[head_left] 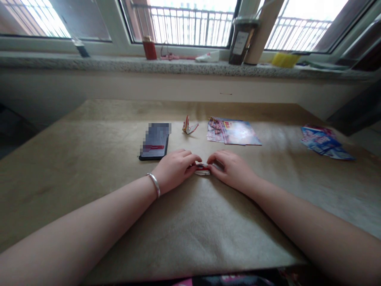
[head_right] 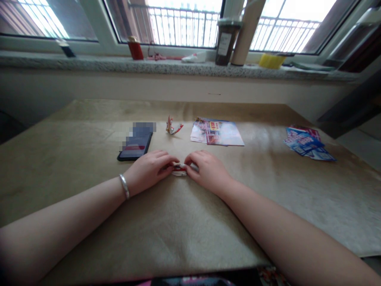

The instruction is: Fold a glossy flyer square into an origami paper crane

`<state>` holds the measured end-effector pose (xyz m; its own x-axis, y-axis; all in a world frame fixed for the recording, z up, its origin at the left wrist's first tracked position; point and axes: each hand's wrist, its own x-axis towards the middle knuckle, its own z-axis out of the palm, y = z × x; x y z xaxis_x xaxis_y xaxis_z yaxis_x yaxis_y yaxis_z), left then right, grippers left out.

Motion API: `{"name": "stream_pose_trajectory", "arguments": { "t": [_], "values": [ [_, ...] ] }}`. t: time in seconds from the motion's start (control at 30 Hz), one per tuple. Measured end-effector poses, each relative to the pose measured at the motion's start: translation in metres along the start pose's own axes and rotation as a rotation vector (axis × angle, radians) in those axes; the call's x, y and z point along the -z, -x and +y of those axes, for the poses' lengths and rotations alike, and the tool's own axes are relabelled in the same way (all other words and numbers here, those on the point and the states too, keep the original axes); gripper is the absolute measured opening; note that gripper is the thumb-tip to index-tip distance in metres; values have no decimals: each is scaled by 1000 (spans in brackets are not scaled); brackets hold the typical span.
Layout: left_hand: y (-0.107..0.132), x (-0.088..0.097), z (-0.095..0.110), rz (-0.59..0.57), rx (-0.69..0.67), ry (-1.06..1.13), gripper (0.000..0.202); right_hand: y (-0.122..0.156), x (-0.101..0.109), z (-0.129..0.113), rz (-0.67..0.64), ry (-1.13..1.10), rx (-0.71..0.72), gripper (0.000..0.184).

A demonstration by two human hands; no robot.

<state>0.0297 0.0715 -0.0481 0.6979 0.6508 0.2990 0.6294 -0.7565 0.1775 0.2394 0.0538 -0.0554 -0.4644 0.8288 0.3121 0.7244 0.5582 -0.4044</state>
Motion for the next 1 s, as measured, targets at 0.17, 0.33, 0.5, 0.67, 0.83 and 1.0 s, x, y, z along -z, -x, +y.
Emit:
{"name": "stream_pose_trajectory", "arguments": {
  "t": [0.17,0.33,0.5,0.67,0.83,1.0],
  "values": [
    [0,0,0,-23,-15,-7,14,0,-1,1,7,36,-25,17],
    [0,-1,0,-2,-16,0,14,0,-2,2,15,46,12,16],
    [1,-3,-1,46,-40,45,18,1,0,2,37,16,62,11],
    [1,-3,-1,26,-65,48,16,1,0,3,38,-3,145,6],
    [1,0,0,4,-83,35,16,1,2,2,19,52,149,6],
    [1,1,0,20,-110,39,16,1,5,-4,-19,138,132,7]
  ]
}}
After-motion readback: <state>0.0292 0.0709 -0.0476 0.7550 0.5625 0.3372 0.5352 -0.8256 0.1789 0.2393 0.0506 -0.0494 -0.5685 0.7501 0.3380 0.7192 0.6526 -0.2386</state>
